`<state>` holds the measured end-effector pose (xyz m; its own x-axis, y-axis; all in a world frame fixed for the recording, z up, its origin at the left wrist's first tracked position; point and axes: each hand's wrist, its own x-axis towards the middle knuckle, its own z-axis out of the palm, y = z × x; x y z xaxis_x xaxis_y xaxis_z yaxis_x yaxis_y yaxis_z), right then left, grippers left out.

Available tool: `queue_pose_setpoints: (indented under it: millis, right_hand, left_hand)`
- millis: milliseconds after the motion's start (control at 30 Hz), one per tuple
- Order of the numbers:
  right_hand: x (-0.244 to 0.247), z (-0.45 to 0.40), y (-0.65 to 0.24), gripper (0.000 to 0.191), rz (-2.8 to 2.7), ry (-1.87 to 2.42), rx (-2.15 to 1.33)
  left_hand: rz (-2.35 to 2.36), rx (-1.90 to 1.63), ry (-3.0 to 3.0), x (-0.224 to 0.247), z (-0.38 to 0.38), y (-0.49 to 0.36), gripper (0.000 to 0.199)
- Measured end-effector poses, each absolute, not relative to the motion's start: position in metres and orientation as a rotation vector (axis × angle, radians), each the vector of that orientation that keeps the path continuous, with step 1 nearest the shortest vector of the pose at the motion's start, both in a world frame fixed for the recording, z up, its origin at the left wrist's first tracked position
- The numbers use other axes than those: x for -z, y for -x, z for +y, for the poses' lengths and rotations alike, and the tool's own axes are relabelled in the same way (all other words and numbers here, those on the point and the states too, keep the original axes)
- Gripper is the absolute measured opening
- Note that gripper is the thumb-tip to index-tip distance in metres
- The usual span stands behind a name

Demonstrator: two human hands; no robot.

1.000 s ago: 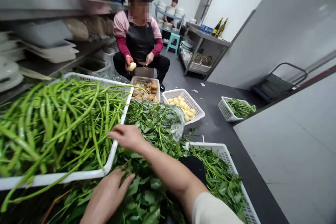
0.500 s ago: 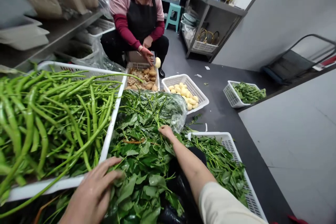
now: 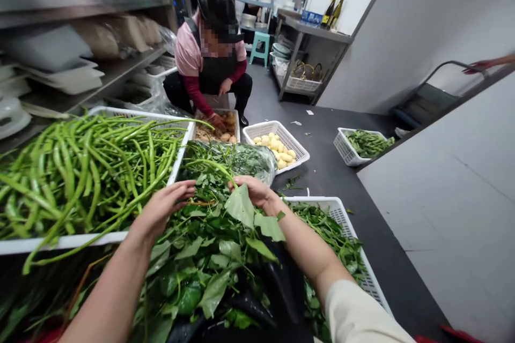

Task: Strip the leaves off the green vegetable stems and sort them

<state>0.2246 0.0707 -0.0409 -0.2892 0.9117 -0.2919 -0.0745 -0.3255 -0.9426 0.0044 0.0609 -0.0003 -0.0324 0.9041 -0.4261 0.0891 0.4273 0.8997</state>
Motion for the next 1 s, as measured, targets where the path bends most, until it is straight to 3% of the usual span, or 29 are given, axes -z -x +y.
queue_pose_setpoints:
  millis: [100, 200, 333, 500, 700, 833, 1000]
  right_hand:
    - [0.033, 0.047, -0.213, 0.028, -0.978, 1.030, -1.945]
    - [0.030, 0.026, -0.209, 0.029, -0.779, 0.900, -2.069]
    - [0.033, 0.004, -0.234, 0.018, -0.743, 0.923, -2.009]
    - [0.032, -0.031, -0.287, 0.019, -0.711, 1.350, -1.230]
    - [0.003, -0.068, -0.273, 0.023, -1.629, 1.505, -0.579]
    - [0.011, -0.058, -0.242, 0.024, -1.967, 1.754, -0.194]
    - [0.015, -0.062, -0.227, 0.031, -2.192, 1.297, 0.171]
  left_hand:
    - [1.208, -0.738, -0.663, 0.002, 0.064, -0.043, 0.011]
    - [1.003, -0.891, -0.597, 0.005, 0.061, -0.076, 0.009]
    - [1.000, -1.052, -0.654, -0.001, 0.058, -0.096, 0.010]
    - [1.104, -1.230, -0.795, -0.012, 0.058, -0.091, 0.013]
    - [1.215, -1.320, -0.979, -0.018, 0.054, -0.083, 0.020]
    - [1.218, -1.297, -1.092, -0.020, 0.047, -0.081, 0.027]
    - [1.285, -1.270, -1.028, -0.011, 0.045, -0.075, 0.032]
